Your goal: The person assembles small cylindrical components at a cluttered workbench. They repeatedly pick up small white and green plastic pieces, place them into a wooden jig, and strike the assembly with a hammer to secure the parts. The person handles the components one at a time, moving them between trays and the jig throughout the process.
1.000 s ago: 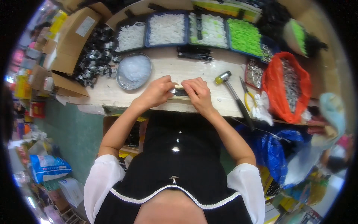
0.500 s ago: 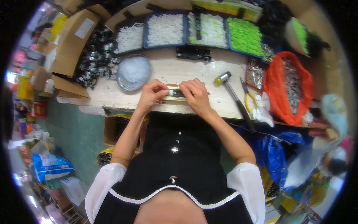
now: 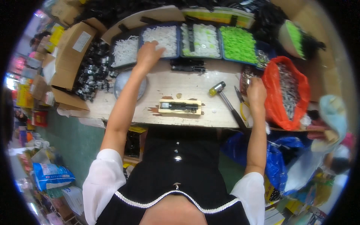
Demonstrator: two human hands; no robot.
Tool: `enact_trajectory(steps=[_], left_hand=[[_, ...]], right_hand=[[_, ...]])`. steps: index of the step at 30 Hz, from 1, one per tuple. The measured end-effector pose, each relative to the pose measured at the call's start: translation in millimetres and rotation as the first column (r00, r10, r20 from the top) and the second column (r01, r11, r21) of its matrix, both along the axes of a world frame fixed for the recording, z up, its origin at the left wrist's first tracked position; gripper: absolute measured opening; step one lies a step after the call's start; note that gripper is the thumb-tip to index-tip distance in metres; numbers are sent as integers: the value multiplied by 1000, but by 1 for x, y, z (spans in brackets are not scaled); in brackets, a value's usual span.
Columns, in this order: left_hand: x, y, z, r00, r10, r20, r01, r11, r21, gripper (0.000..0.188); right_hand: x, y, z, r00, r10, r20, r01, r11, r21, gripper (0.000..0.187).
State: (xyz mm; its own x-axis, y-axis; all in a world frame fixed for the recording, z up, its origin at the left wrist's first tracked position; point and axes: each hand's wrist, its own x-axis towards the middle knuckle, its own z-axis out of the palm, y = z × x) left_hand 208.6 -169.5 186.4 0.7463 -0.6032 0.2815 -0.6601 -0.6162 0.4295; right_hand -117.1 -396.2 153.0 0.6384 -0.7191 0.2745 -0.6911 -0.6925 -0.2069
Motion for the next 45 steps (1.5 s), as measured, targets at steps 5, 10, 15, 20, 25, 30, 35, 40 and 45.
enact_trajectory(steps=[5,10,15,20,25,30,35,40,45], left_hand=[[22,-29,1,999,-29,28,24,988,155,27],[45,-24,-6,990,-141,-18,141,990,-26,27],[47,-14,6,922,-179,-342,54,937,-345,20],[34,3,17,572,-491,-657,-134,734,-666,21],[-18,37,24,246,-711,-659,-399,545,-738,24],[-94,64,5,25,-776,-631,-529,525,-666,16],[-131,89,-19,-198,-840,-506,-644,500,-578,15],[-141,97,-17,-199,-824,-530,-687,503,-524,16],[-143,99,-17,-173,-830,-531,-678,491,-547,16]], right_hand=[[15,-10,-12,967,-63,-248,63,998,-9,16],[16,-15,-12,975,-44,-216,46,999,6,17],[8,-15,-10,999,33,-14,-32,998,55,17],[3,-13,-6,993,21,113,-29,997,70,15],[14,24,20,880,-20,474,-185,906,380,13],[47,110,46,711,129,691,-585,655,479,7],[78,171,57,489,423,763,-794,579,187,12],[91,189,55,425,443,789,-822,553,132,12],[95,193,54,442,433,786,-810,569,142,12]])
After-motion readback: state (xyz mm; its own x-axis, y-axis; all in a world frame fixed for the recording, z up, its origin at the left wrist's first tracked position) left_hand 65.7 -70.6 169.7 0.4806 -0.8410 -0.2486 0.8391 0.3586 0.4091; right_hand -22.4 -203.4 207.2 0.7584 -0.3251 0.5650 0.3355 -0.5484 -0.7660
